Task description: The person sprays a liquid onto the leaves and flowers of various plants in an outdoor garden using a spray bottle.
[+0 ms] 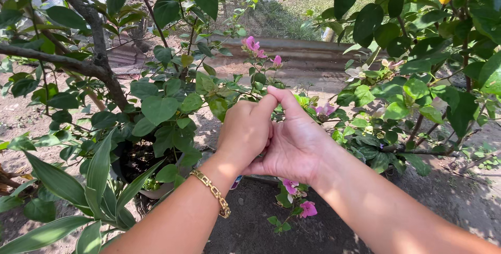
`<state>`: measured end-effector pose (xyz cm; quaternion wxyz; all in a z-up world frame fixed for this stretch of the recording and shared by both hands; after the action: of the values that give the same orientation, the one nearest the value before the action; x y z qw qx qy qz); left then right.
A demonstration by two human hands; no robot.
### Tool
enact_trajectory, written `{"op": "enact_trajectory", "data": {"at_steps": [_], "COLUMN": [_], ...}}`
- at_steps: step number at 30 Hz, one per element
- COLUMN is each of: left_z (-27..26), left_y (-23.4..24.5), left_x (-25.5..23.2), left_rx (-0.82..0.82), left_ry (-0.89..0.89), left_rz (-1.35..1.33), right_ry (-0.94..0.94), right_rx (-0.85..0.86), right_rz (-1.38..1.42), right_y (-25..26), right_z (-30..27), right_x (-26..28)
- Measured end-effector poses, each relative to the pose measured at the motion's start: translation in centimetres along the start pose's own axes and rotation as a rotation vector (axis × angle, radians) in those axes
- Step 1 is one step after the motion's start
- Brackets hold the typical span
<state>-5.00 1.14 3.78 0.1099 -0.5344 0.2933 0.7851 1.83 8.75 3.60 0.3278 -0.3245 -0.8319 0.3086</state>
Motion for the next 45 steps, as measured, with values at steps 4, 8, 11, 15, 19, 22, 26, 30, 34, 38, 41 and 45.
{"op": "enact_trajectory", "data": {"at_steps": [4,8,11,15,19,22,26,30,34,38,41,45], "left_z": [0.5,0.8,1.0,1.5,1.8,1.7,1.6,1.8,1.4,0.8,0.8,-0.5], "left_y": [-0.7,-2.1,-3.1,-4.2,-5.1,-5.8,-6.8,-7.6,-7.8,-6.1,-4.9,-1.6], "left_x": [-0.5,-0.8,-0.8,-0.6,-0.5,-0.2,-0.1,-0.8,-1.5,-2.5,-1.8,-2.3], "left_rx": [0.032,0.053,0.088,0.205,0.195,0.176,0.199,0.240,0.212,-0.041,0.090,0.109], "left_ry": [0.079,-0.061,-0.064,0.212,0.046,-0.039,0.188,0.427,0.370,-0.416,-0.264,-0.152], "left_rz": [-0.072,0.023,0.034,-0.080,-0.008,-0.006,-0.236,-0.609,-0.745,0.053,-0.032,-0.018], "right_ry": [0.021,0.030,0.035,0.050,0.091,0.104,0.176,0.401,0.715,0.709,0.804,0.894], "right_rx": [0.073,0.070,0.072,0.090,0.014,0.027,-0.029,-0.351,-0.313,-0.483,-0.468,-0.779], "right_rz": [0.034,0.062,0.118,0.173,0.190,0.087,-0.387,-0.837,-0.931,-0.876,-0.800,-0.903], "right_y": [0.4,1.4,2.2,2.7,3.3,4.3,7.5,10.3,9.1,8.0,7.6,7.0], "right_z": [-1.3,-1.8,-2.2,-3.0,-3.1,-3.3,-4.8,-5.7,-6.3,-8.3,-9.5,-9.9], "right_x": [0.2,0.5,0.5,0.5,0.5,0.5,0.6,0.8,0.8,1.3,1.9,3.0]}}
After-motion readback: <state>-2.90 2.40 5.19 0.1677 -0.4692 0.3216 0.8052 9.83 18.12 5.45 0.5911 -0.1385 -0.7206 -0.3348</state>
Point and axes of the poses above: each hand's wrist, its own z-axis towards the middle knuckle, its own y-axis out of the back of the hand, x = y × z, the point moved 3 cm from there along z, towards the middle knuckle, and after that the axes turned 12 degrees about -y, right-handed, at the moved point
